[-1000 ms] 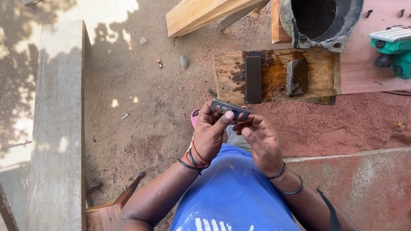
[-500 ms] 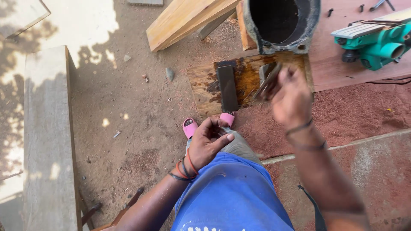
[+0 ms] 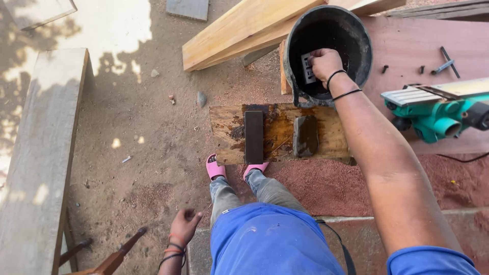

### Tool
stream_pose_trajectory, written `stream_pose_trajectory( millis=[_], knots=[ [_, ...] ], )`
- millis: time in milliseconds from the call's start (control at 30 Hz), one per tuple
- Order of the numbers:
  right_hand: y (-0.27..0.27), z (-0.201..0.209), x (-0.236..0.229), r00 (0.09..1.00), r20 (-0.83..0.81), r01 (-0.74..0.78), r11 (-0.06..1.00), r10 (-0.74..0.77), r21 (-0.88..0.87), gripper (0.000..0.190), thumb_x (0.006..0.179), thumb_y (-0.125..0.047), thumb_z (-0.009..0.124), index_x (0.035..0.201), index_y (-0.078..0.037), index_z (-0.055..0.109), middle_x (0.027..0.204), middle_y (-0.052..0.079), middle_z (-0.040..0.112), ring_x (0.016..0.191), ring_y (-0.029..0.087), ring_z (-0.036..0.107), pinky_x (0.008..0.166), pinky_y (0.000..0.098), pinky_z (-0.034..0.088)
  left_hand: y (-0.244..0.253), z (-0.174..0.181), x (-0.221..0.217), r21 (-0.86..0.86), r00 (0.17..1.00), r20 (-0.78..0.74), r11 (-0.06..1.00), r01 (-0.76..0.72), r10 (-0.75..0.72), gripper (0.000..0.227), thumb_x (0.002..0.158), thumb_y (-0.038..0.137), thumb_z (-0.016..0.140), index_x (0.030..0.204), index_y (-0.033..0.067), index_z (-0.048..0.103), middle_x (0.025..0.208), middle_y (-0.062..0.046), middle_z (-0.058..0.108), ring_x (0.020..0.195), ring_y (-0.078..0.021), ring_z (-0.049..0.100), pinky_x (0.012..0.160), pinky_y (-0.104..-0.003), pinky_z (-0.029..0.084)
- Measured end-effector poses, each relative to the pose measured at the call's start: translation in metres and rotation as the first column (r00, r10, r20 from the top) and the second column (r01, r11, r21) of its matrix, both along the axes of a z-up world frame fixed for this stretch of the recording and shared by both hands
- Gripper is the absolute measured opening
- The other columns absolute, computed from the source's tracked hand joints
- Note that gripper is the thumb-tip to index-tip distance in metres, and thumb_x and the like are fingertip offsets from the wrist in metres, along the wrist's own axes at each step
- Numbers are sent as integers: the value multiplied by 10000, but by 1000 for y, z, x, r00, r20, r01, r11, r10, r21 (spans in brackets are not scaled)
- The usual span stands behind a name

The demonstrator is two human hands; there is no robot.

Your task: Sharpening a small metal blade or component on a whetstone using water.

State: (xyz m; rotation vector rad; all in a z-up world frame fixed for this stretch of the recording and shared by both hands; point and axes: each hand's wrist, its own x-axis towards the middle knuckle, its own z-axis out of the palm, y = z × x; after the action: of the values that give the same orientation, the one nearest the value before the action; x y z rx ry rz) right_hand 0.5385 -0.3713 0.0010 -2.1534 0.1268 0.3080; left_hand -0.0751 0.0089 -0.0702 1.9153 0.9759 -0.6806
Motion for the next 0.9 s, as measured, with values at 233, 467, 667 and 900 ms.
stream_pose_trajectory(
  millis=[233,467,667,900],
  knots=[
    [7,35,-2,996,45,-58,949,76,-309,87,917,-69,736,990,-43,775,912,88,754,788,159,704,751,319,560,-22,-42,-78,-36,970,-231,995,-89,79,638,798,455,820,1199,-28,705,1087,-161,790,1026,-239,757,958,-351,571],
    [90,216,-131,974,-208,-27,959,88,281,130,1017,-106,589,1126,-85,657,930,21,711,766,115,699,648,275,652,-2,-68,-50,-133,982,-159,983,-123,101,611,803,432,811,1200,-21,706,1105,-156,777,1035,-244,745,957,-361,568],
    [98,110,-219,954,-237,-130,965,185,229,122,989,-60,622,1094,-62,683,889,14,689,737,96,649,630,256,576,37,-73,5,-165,994,-24,980,-108,106,563,830,390,806,1185,-31,691,1078,-155,780,993,-229,749,927,-351,581],
    [103,57,-251,984,-60,-165,986,167,34,132,970,-73,675,1094,-42,644,910,15,708,818,88,654,739,268,557,75,-79,1,-220,989,-15,964,-149,150,521,844,314,815,1191,-41,658,1078,-161,769,984,-229,737,903,-354,588]
  ],
)
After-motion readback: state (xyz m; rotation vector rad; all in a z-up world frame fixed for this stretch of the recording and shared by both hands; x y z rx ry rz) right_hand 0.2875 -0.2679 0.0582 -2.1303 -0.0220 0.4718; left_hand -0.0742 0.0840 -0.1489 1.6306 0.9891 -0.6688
